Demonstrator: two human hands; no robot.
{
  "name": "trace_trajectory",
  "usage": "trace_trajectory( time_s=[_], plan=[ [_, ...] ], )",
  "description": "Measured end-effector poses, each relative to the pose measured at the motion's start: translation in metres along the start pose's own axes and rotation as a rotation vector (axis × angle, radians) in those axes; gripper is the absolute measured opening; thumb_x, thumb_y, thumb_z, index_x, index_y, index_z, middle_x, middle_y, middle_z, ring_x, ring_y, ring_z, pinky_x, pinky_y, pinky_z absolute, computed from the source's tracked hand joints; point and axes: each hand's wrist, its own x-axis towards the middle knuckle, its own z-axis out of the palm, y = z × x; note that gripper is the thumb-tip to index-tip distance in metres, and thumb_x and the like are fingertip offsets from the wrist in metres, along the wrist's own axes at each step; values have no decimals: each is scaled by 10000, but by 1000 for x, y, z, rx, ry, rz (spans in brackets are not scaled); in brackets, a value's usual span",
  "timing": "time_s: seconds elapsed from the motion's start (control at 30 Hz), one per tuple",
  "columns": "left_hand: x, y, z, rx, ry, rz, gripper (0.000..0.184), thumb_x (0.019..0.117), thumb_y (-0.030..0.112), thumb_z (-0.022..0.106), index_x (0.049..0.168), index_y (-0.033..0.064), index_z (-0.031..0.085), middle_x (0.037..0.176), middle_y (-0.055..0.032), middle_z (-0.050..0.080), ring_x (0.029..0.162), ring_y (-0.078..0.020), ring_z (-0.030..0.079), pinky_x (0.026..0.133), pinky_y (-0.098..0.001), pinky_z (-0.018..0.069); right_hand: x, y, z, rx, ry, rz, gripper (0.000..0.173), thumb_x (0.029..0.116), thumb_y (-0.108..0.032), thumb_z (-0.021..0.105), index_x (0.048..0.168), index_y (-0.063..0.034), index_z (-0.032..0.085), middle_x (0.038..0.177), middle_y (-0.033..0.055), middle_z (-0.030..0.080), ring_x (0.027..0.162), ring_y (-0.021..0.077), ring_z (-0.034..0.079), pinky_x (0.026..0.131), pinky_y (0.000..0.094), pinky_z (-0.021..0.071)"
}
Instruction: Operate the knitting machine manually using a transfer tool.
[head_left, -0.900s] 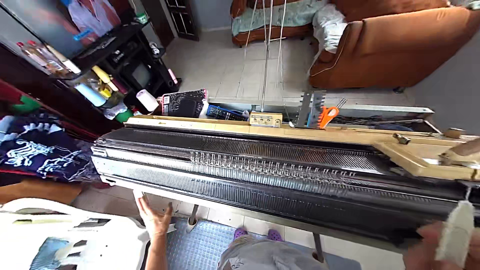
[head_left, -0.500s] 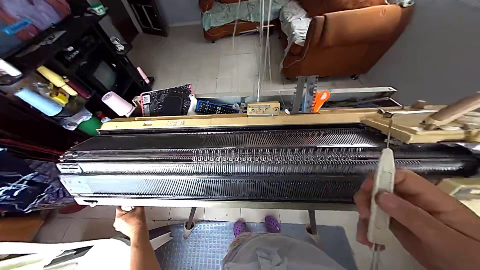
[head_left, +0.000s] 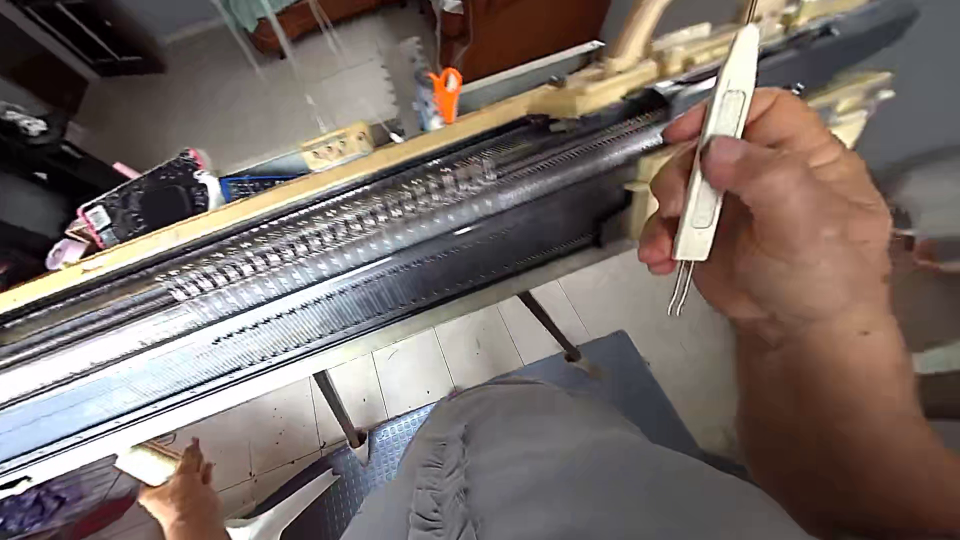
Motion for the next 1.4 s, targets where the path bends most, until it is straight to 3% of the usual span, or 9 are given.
trace_trajectory(
  time_s=[0.17,0.3,0.47,0.63,0.93,1.1,1.2,1.27,1.4],
  plan=[
    [-136,-16,90,94,-432,-204,286,1081,135,391,1211,-75,536,803,-14,563,630,-28,544,596,-188,491,-65,41,-51,-23,118,92,150,1020,-122,377,1066,-174,510,825,-139,613,566,-43,542,500,136,486],
    [-253,50,165,81,-850,-138,206,1052,53,354,1007,-1,547,730,33,555,621,-36,549,625,-211,507,-120,79,-44,-398,-108,89,156,950,-70,570,1026,1,685,799,38,657,629,63,580,579,244,495],
    [-332,127,172,-21,-1308,51,239,1004,11,496,996,91,721,755,54,699,641,-15,639,643,-193,563,-135,110,-16,-389,-385,-167,279,937,-176,694,1165,-22,741,926,100,731,803,207,695,706,372,572],
    [-355,163,163,-85,-1299,68,230,912,-11,580,855,127,754,681,37,697,591,-9,627,589,-167,534,-122,99,-9,-377,-307,-389,173,901,-121,708,1029,-32,783,849,82,693,715,157,674,585,288,540],
    [-316,196,159,-350,-1282,-132,163,972,81,615,891,123,750,754,45,718,644,-8,649,620,-177,547,-81,92,39,-381,-112,-451,131,970,-182,665,937,-78,737,836,39,695,787,51,656,717,133,527],
    [-266,232,164,-255,-1069,563,116,983,161,633,1023,119,733,903,103,717,810,20,664,740,-176,568,-53,74,47,-7,-293,384,266,1019,-244,351,941,-109,568,785,-103,547,639,-56,495,572,151,434],
    [-241,263,184,-82,-857,1031,192,995,254,632,1093,132,742,1060,40,696,1000,-17,649,864,-193,552,-64,84,34,-153,-482,309,442,1105,-309,316,998,-32,644,986,60,630,937,94,605,821,278,509],
    [-238,289,201,57,-739,1244,230,967,199,639,1116,66,754,1126,-59,707,1080,-141,643,934,-286,522,-62,78,26,-415,-542,240,414,1091,-244,371,1032,15,690,988,190,660,890,264,660,761,409,554],
    [-241,322,245,293,-731,1408,258,995,185,612,1153,26,740,1179,-137,697,1122,-312,644,958,-455,514,-29,63,13,-729,-514,135,320,1031,-274,550,1049,20,673,753,138,672,617,275,678,558,443,571]
  ],
)
